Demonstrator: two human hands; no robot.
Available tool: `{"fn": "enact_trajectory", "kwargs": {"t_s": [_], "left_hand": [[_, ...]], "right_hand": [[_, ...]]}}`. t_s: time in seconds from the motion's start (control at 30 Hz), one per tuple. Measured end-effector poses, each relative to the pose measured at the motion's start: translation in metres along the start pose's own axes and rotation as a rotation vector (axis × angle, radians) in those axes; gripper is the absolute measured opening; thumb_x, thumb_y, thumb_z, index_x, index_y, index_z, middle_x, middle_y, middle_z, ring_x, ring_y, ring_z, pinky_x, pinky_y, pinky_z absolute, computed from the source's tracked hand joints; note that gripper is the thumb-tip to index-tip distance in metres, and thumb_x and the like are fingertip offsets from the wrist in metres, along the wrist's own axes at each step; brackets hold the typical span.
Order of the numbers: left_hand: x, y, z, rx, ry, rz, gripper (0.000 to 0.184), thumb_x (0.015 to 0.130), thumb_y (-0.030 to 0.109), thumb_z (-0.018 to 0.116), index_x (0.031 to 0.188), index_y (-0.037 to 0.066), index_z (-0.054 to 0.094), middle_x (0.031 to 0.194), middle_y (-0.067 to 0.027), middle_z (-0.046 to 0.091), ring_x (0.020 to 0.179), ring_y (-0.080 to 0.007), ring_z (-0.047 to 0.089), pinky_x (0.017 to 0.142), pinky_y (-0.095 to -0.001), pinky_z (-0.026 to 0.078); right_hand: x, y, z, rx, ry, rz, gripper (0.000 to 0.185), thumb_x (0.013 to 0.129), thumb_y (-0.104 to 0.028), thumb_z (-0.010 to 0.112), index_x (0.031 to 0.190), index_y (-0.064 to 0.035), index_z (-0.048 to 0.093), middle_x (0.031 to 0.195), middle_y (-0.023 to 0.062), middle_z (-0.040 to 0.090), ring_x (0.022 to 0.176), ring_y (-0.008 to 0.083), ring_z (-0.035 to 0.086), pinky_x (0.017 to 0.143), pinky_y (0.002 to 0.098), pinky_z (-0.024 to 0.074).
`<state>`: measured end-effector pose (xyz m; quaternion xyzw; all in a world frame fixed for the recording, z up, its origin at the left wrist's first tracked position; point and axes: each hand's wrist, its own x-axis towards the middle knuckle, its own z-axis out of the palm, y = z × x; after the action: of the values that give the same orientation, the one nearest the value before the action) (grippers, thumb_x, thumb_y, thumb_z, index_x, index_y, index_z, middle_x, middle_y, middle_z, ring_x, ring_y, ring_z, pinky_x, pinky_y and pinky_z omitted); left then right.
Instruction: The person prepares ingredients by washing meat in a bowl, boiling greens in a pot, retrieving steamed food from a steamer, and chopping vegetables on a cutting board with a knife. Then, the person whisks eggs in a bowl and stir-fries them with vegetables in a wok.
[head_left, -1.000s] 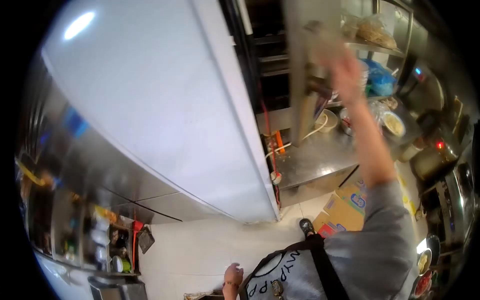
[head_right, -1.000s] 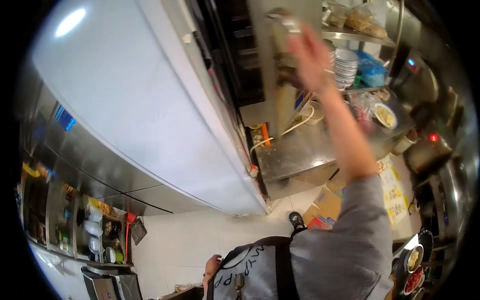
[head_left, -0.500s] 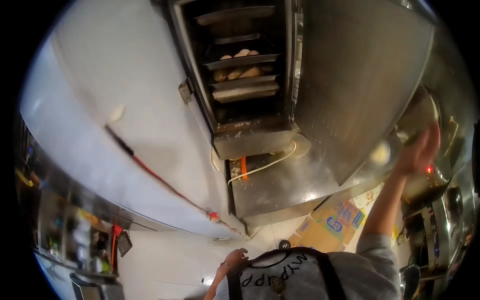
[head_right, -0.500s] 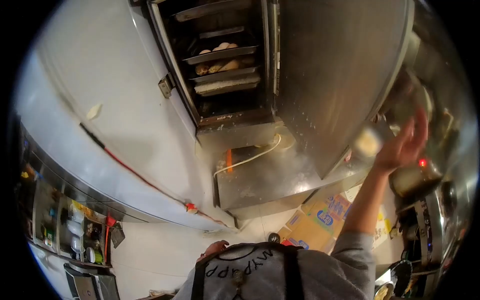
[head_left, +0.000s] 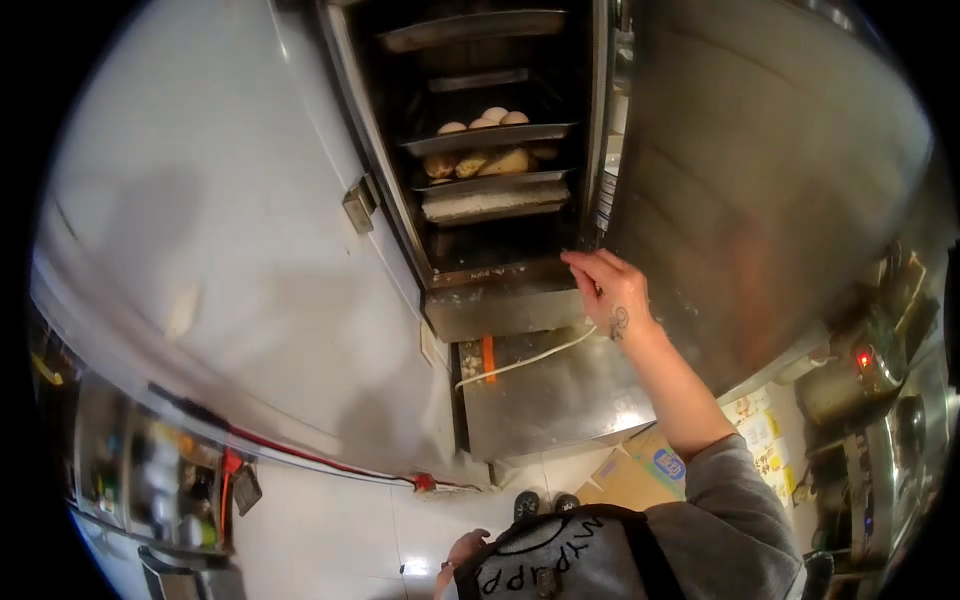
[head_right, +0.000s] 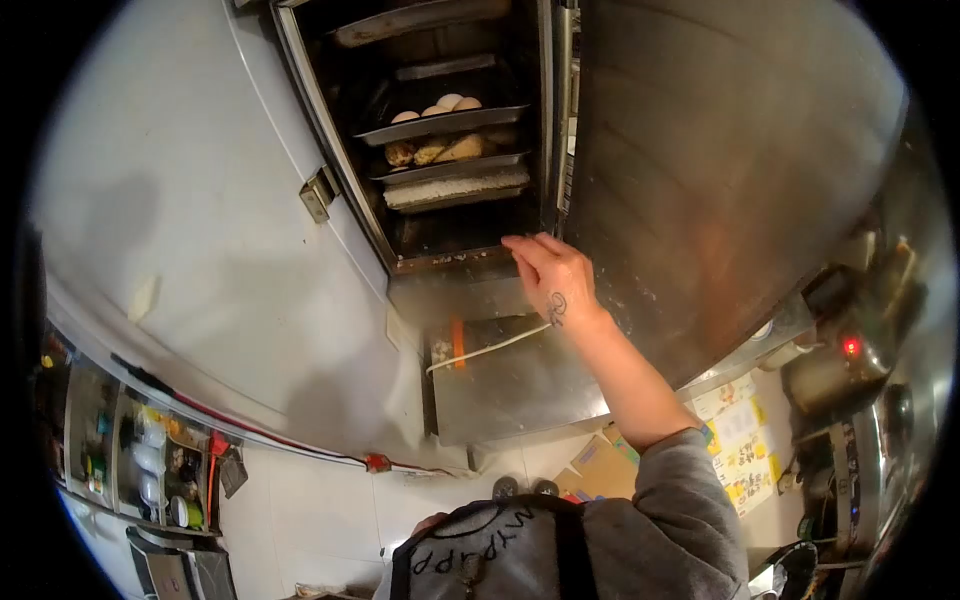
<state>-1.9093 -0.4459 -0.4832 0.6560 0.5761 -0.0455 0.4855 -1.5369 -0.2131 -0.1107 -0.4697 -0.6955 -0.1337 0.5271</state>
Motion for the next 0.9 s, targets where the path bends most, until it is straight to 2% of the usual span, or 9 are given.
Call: {"fn": "enact_trajectory", "kwargs": {"t_s": [0.17, 0.27, 0.37, 0.47, 0.57, 0.67, 0.77, 0.9], "left_hand": [[0.029, -0.008, -0.028, 0.001, 0.003, 0.01, 0.038, 0.083, 0.022, 0.058, 0.118, 0.008, 0.055, 0.101, -0.0126, 0.064, 0.094, -0.0268, 0.062, 0.082, -0.0365, 0.047], [0.053, -0.001, -0.045, 0.011, -0.003, 0.015, 0.038, 0.083, 0.023, 0.058, 0.118, 0.008, 0.055, 0.101, -0.013, 0.064, 0.094, -0.0271, 0.062, 0.082, -0.0368, 0.047], [0.072, 0.006, -0.06, 0.008, -0.018, 0.03, 0.038, 0.084, 0.024, 0.058, 0.118, 0.008, 0.055, 0.101, -0.0134, 0.064, 0.094, -0.0274, 0.062, 0.082, -0.0371, 0.047], [0.083, 0.011, -0.068, -0.002, -0.03, 0.043, 0.038, 0.084, 0.025, 0.058, 0.118, 0.008, 0.055, 0.101, -0.0138, 0.064, 0.094, -0.0277, 0.062, 0.083, -0.0374, 0.047], [0.09, 0.012, -0.077, -0.014, -0.04, 0.048, 0.038, 0.084, 0.025, 0.058, 0.118, 0.008, 0.056, 0.101, -0.0142, 0.064, 0.095, -0.0281, 0.062, 0.083, -0.0376, 0.047], [0.087, 0.02, -0.092, -0.025, -0.045, 0.043, 0.038, 0.084, 0.026, 0.058, 0.118, 0.008, 0.056, 0.101, -0.0146, 0.064, 0.095, -0.0284, 0.062, 0.083, -0.0379, 0.047], [0.08, 0.019, -0.102, -0.045, -0.045, 0.034, 0.039, 0.084, 0.027, 0.058, 0.118, 0.008, 0.056, 0.101, -0.015, 0.064, 0.095, -0.0287, 0.062, 0.083, -0.0382, 0.047], [0.075, 0.018, -0.101, -0.067, -0.048, 0.017, 0.039, 0.084, 0.028, 0.057, 0.117, 0.008, 0.056, 0.101, -0.0156, 0.064, 0.095, -0.0292, 0.062, 0.083, -0.0386, 0.047]], "right_hand": [[0.039, 0.001, 0.004, -0.039, 0.049, 0.094, 0.011, 0.075, -0.003, 0.068, 0.086, -0.0067, 0.069, 0.08, 0.0098, 0.065, 0.06, 0.0259, 0.06, 0.056, 0.0335, 0.0499], [0.053, 0.011, 0.013, -0.117, 0.045, 0.063, 0.01, 0.075, -0.004, 0.069, 0.084, -0.0064, 0.069, 0.079, 0.0093, 0.064, 0.06, 0.0266, 0.06, 0.057, 0.0335, 0.0501], [0.064, 0.016, 0.025, -0.12, 0.153, -0.084, 0.011, 0.075, -0.004, 0.068, 0.086, -0.008, 0.069, 0.08, 0.0089, 0.064, 0.062, 0.0281, 0.061, 0.059, 0.0349, 0.0507], [0.073, 0.028, 0.036, -0.201, -0.011, 0.046, 0.023, 0.079, -0.007, 0.065, 0.102, -0.0094, 0.065, 0.081, 0.0103, 0.065, 0.067, 0.0302, 0.063, 0.062, 0.0372, 0.0516], [0.091, 0.04, 0.056, -0.331, -0.159, 0.218, 0.041, 0.08, -0.013, 0.065, 0.12, -0.0113, 0.055, 0.071, 0.0107, 0.065, 0.063, 0.0302, 0.063, 0.059, 0.0381, 0.0507], [0.106, 0.057, 0.075, -0.569, -0.428, 0.292, 0.049, 0.081, -0.02, 0.063, 0.127, -0.0123, 0.048, 0.075, 0.0139, 0.066, 0.069, 0.0341, 0.064, 0.062, 0.042, 0.0518], [0.115, 0.054, 0.076, -0.576, -0.508, 0.319, 0.046, 0.082, -0.022, 0.062, 0.125, -0.0118, 0.05, 0.079, 0.018, 0.066, 0.074, 0.0354, 0.065, 0.065, 0.0441, 0.0522], [0.115, 0.068, 0.078, -0.585, -0.472, 0.239, 0.042, 0.082, -0.025, 0.063, 0.12, -0.0107, 0.052, 0.079, 0.0178, 0.066, 0.076, 0.0347, 0.065, 0.066, 0.0438, 0.0519]]}}
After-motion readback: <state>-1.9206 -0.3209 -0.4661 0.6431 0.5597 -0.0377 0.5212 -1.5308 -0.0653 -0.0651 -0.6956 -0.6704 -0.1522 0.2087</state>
